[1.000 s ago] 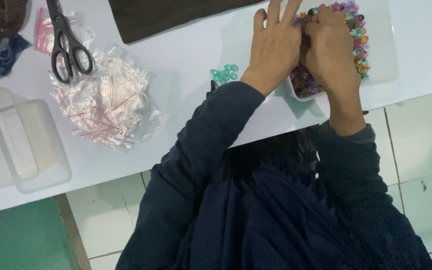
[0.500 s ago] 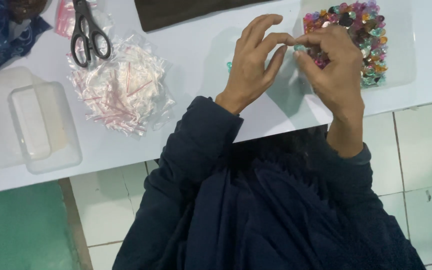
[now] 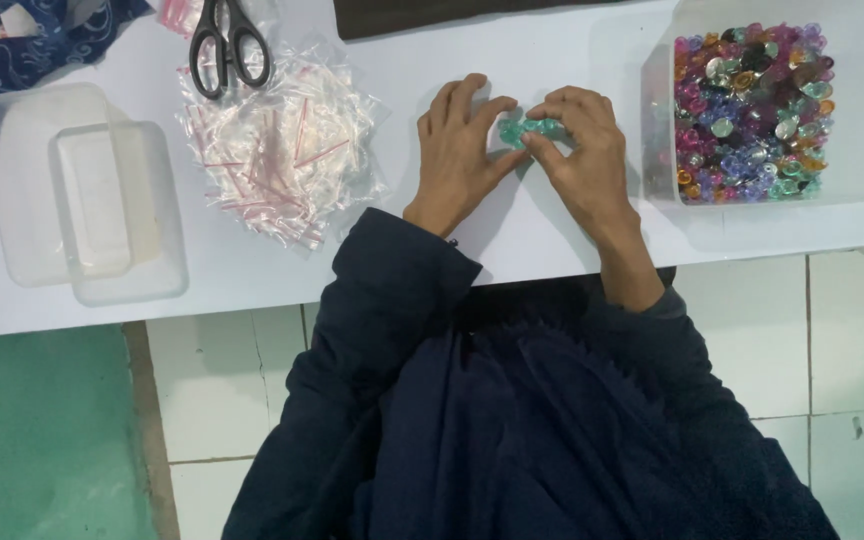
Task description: Picking up small colorful beads from a container and placing them into a small plastic bag
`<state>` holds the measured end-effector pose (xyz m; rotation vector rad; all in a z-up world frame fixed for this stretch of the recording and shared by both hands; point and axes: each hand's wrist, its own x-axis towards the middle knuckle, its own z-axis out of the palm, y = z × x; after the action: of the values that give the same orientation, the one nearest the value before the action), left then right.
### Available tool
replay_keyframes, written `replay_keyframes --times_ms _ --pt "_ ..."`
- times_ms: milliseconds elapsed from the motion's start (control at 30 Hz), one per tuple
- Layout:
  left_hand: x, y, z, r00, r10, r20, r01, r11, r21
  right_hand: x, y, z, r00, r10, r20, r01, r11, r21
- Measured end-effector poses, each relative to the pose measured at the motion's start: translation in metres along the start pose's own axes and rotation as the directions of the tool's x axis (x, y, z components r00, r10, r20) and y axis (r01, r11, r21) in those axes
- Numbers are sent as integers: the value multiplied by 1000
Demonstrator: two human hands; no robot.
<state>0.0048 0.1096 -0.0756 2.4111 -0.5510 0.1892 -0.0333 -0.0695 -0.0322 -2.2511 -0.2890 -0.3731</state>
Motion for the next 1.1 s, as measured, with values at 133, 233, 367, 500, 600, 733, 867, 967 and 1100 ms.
replay_keyframes --times_ms 133,233,367,500,600,733,867,967,1100 --pt "-1 -3 7 997 39 -61 -38 999 12 1 5 4 1000 -2 11 2 1000 4" --pt "-2 -2 7 995 43 -87 -42 999 13 0 4 5 1000 -9 4 9 1000 -28" --pt "-3 -2 10 995 36 -90 -35 999 7 -3 4 4 1000 -14 20 15 1000 -21" --pt "-4 -7 18 990 47 -133 -44 999 25 -3 3 4 1000 -21 15 22 1000 -8" --pt "-6 -11 23 993 15 -114 -15 1000 4 -1 -3 2 998 -62 25 63 998 -30" --pt "-10 -1 6 988 -47 -150 46 999 -11 0 -2 6 992 -127 9 127 989 -69" --pt "-20 -1 -21 988 -83 -130 74 995 -72 13 -21 9 966 -254 43 257 960 -113" --pt "-39 -5 -54 987 -118 -112 106 988 -112 24 -41 16 933 -345 102 356 929 -107" --pt "-73 -19 -112 946 -202 -253 160 971 -175 33 -67 42 890 -409 199 436 893 -115"
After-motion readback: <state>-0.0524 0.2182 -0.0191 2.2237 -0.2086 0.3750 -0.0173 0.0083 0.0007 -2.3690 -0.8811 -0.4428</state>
